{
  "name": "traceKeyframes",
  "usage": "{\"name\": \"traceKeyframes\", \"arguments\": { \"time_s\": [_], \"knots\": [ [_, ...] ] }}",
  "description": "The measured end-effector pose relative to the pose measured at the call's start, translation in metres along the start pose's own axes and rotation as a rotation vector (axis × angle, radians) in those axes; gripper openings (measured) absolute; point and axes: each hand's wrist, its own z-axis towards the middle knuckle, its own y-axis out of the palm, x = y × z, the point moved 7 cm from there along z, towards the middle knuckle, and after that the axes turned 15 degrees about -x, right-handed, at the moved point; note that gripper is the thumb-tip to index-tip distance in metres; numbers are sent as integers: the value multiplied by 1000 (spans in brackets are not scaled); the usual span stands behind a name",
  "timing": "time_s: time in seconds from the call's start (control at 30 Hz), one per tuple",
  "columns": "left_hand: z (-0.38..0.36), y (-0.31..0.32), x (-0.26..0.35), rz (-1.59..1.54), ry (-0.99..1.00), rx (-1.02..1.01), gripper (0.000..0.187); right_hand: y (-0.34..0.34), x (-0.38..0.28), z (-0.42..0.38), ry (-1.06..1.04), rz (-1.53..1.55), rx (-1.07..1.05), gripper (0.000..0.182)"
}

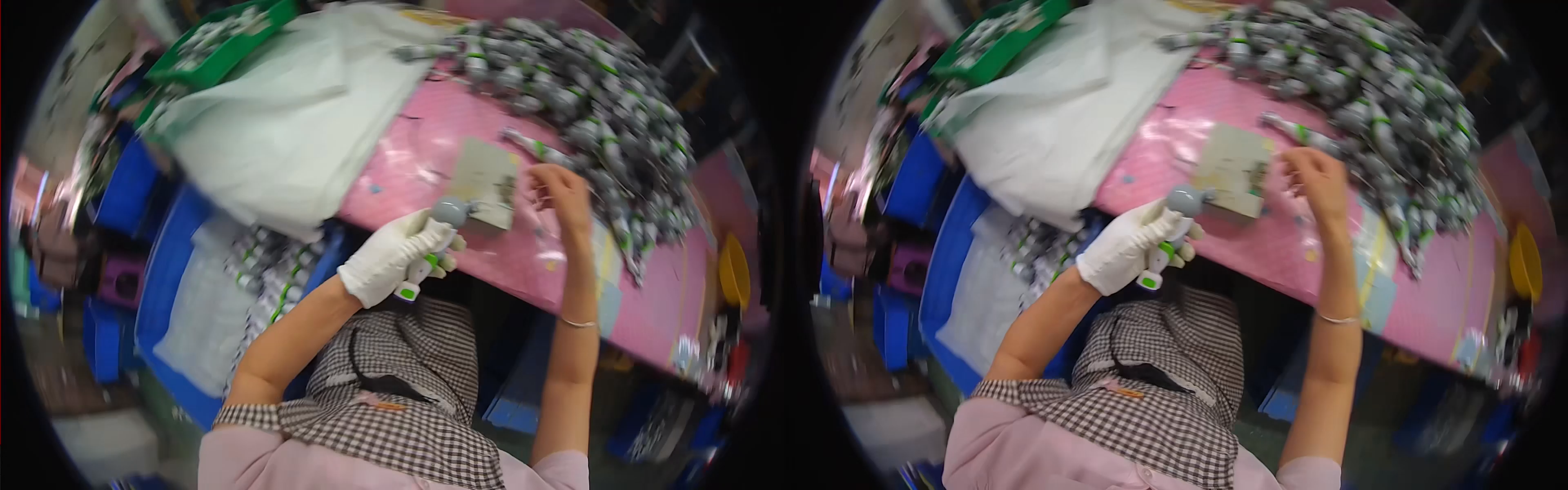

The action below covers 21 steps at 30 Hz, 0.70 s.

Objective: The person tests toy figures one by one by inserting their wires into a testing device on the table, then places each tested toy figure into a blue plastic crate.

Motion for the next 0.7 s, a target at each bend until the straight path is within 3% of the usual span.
{"name": "traceKeyframes", "arguments": {
  "time_s": [0.07, 0.17, 0.2, 0.23, 0.27, 0.3, 0.37, 0.4, 0.47, 0.5, 0.53, 0.6, 0.63, 0.7],
  "knots": [
    [-34, -22, 8, 165, -89, 91, 42, -9, -13, 15, -108, -353, 110, 32],
    [-102, -77, 29, 496, 106, 499, 46, -26, 1, 56, -344, -999, 172, 35],
    [-130, -94, 43, 812, 189, 666, 49, -17, 4, 64, -260, -1092, 79, 34],
    [-156, -113, 44, 837, 131, 794, 48, -11, 4, 72, -168, -1195, -5, 34],
    [-182, -130, 50, 1185, 148, 947, 45, -4, 3, 81, -191, -1190, -19, 34],
    [-205, -150, 48, 1312, 113, 1046, 39, 2, 8, 90, -113, -1289, -86, 33],
    [-244, -201, 40, 1575, -140, 1101, 36, 2, 13, 101, -41, -1394, -151, 31],
    [-262, -219, 37, 1669, -281, 1178, 33, -1, 9, 102, -127, -1354, -130, 31],
    [-282, -261, 29, 1805, -375, 1194, 29, 2, -19, 93, -250, -1216, -8, 28],
    [-285, -281, 28, 1938, -482, 1198, 25, 0, -34, 84, -593, -1161, 78, 24],
    [-284, -298, 32, 1919, -469, 1228, 25, -3, -45, 81, -506, -1093, 97, 22],
    [-272, -353, 22, 1837, -1158, 1095, 20, -9, -67, 66, -421, -980, 132, 22],
    [-265, -363, 27, 1822, -1144, 1108, 20, -12, -74, 57, -424, -933, 149, 23],
    [-251, -388, 28, 1910, -1518, 923, 23, -37, -67, 49, -445, -634, 193, 23]
  ]
}}
